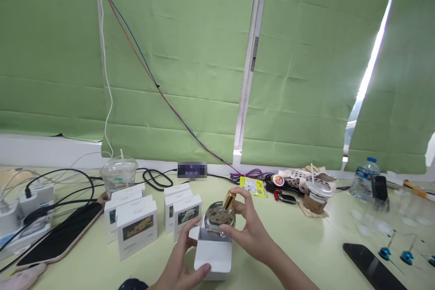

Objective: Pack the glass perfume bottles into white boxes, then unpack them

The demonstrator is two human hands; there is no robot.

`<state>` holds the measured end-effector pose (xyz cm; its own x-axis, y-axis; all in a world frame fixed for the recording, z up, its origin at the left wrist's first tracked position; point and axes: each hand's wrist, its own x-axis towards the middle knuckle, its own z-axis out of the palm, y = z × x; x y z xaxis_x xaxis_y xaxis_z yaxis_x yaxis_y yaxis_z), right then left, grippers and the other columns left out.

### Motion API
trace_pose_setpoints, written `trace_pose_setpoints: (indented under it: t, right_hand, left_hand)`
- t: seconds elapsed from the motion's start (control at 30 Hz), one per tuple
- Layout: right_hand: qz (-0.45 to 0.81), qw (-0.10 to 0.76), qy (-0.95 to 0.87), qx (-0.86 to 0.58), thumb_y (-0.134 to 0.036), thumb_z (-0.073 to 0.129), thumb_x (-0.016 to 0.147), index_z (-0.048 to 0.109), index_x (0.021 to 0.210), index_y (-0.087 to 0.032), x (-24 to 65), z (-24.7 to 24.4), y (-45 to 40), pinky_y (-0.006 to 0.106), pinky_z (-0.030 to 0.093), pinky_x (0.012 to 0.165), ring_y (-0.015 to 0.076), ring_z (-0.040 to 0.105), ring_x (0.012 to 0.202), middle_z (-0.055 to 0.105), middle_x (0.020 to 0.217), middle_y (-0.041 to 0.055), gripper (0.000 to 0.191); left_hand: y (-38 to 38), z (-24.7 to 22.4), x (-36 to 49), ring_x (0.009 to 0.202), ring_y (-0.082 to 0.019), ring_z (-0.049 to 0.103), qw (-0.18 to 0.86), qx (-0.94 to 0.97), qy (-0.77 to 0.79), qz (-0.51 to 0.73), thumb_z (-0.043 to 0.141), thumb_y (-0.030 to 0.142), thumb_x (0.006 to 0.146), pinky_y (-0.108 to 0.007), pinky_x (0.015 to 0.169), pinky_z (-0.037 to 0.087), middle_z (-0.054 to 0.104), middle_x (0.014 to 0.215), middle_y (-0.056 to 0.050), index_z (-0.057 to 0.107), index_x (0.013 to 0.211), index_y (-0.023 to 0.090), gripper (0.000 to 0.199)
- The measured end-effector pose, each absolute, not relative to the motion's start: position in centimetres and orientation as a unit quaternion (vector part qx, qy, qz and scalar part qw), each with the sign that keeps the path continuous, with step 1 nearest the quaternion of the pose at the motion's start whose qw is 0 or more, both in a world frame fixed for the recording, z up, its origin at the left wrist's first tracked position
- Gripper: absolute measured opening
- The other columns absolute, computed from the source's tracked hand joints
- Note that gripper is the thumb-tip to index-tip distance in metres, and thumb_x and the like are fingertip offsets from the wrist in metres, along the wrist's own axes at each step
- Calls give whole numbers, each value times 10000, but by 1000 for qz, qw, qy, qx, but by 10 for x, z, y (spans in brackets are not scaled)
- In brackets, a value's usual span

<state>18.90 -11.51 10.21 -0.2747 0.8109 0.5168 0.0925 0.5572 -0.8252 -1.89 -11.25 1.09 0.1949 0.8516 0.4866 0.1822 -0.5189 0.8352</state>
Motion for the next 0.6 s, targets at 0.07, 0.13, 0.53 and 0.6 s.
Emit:
trace_pose_setpoints:
  t: [0.07, 0.13, 0.53, 0.6]
  right_hand:
    - [388, 538, -682, -309, -175, 688, 767, 271, 1254, -309, 191, 106, -115, 372, 454, 874, 202, 632, 953, 663, 1061, 34, 655]
    - [410, 558, -657, -300, -221, 711, 771, 249, 1257, -321, 194, 108, -115, 375, 458, 888, 198, 634, 961, 665, 1077, 35, 678]
    - [362, 503, -741, -258, -120, 711, 732, 330, 1206, -333, 197, 112, -119, 337, 435, 856, 169, 623, 910, 629, 966, -27, 644]
    - [346, 485, -762, -252, -109, 703, 738, 337, 1220, -343, 195, 107, -119, 328, 442, 852, 169, 618, 933, 611, 1017, -20, 649]
  left_hand:
    - [-111, 8, -21, 963, -271, 603, 314, 720, 357, 506, 633, 545, 771, -419, 869, 485, 459, 1364, -97, 299, 1368, 325, 718]
    - [-109, 5, -23, 1027, -288, 588, 303, 742, 339, 492, 652, 503, 770, -410, 868, 493, 464, 1358, -96, 285, 1377, 338, 727]
    - [-111, 8, -28, 1254, -348, 474, 289, 767, 324, 473, 696, 437, 751, -456, 1006, 428, 459, 1410, -113, 260, 1386, 322, 779]
    - [-110, 7, -29, 1269, -355, 463, 288, 767, 320, 475, 693, 441, 754, -466, 1017, 418, 459, 1413, -117, 262, 1385, 314, 774]
